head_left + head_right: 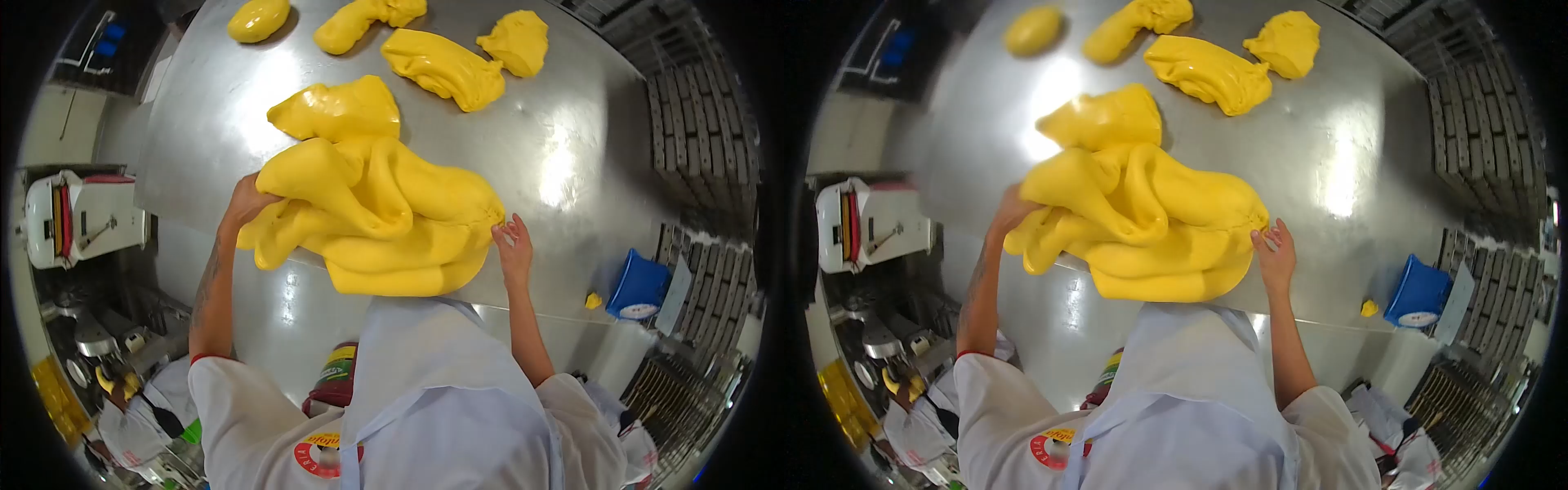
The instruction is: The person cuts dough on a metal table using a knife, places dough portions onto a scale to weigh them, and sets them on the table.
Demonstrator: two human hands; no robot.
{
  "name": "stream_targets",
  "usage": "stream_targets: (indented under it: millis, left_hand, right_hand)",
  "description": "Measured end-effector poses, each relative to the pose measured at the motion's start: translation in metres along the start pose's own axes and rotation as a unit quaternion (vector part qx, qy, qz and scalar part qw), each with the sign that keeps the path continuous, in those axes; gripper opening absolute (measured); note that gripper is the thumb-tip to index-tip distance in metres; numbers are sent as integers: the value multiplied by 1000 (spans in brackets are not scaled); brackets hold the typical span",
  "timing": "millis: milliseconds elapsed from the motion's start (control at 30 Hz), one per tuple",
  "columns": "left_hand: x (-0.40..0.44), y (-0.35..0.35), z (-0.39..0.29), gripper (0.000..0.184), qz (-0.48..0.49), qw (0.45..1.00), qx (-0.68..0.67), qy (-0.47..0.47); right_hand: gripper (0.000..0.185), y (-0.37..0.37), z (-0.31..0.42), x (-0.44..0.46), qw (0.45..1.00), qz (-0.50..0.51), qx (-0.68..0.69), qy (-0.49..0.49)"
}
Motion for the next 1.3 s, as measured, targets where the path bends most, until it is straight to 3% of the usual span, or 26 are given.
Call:
stream_targets:
  millis: [67,100,167,333,500,567,667,700,733,767,867,933,1000,1033,1067,1133,1167,1233,1300]
  left_hand:
    - [-16,9,1,51,25,998,-57,-20]
    - [-25,11,6,48,34,995,-90,-14]
    - [-42,23,14,45,50,987,-152,-17]
    - [-98,81,-30,49,36,918,-395,-34]
    - [-125,150,-99,54,83,893,-438,58]
    - [-119,190,-100,57,11,909,-407,83]
    - [-116,266,-180,60,123,930,-311,154]
    - [-92,317,-159,68,37,953,-212,212]
    - [-99,335,-200,77,158,955,-205,143]
    - [-96,353,-218,67,178,974,-71,123]
    - [-68,430,-203,58,240,952,82,173]
    - [-91,429,-223,52,384,872,174,250]
    - [-137,359,-244,43,418,842,45,338]
    - [-136,316,-218,37,375,870,-212,240]
    - [-136,271,-190,31,308,809,-466,181]
    - [-84,191,-113,50,-10,897,-397,194]
    - [-64,152,-73,59,-161,912,-344,158]
    - [-24,166,19,66,-63,923,-370,-81]
    - [-12,200,20,69,-1,912,-407,-57]
  right_hand:
    - [67,-4,8,-4,971,-78,-221,-41]
    - [68,5,-5,-3,994,-1,-109,22]
    - [71,28,-25,-7,971,154,122,134]
    - [69,38,-13,-1,966,142,171,134]
    - [63,45,-32,6,950,211,205,107]
    - [67,45,-44,0,920,282,237,133]
    - [77,34,-62,-4,852,344,387,80]
    - [79,26,-66,-8,837,321,432,95]
    - [81,15,-63,-12,821,295,476,109]
    - [83,8,-62,-14,803,263,521,121]
    - [84,-17,-91,-15,705,304,611,191]
    - [84,-53,-83,-15,830,212,486,175]
    - [84,-74,-70,-30,897,165,377,160]
    - [83,-72,-58,-35,916,169,333,147]
    - [83,-69,-46,-38,933,169,288,134]
    - [81,-39,-25,-43,925,197,288,148]
    - [79,-14,-28,-43,914,215,304,162]
    - [75,7,-30,-36,905,249,293,180]
    - [71,11,-28,-24,909,273,247,194]
Point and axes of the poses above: each hand's wrist, its own x-axis towards the middle knuckle, its own y-axis out of the palm, z = x × y, the point moved 5 cm from there along x, towards the middle knuckle, and after that the axes turned 13 degrees about -x, right-handed, at the moved point
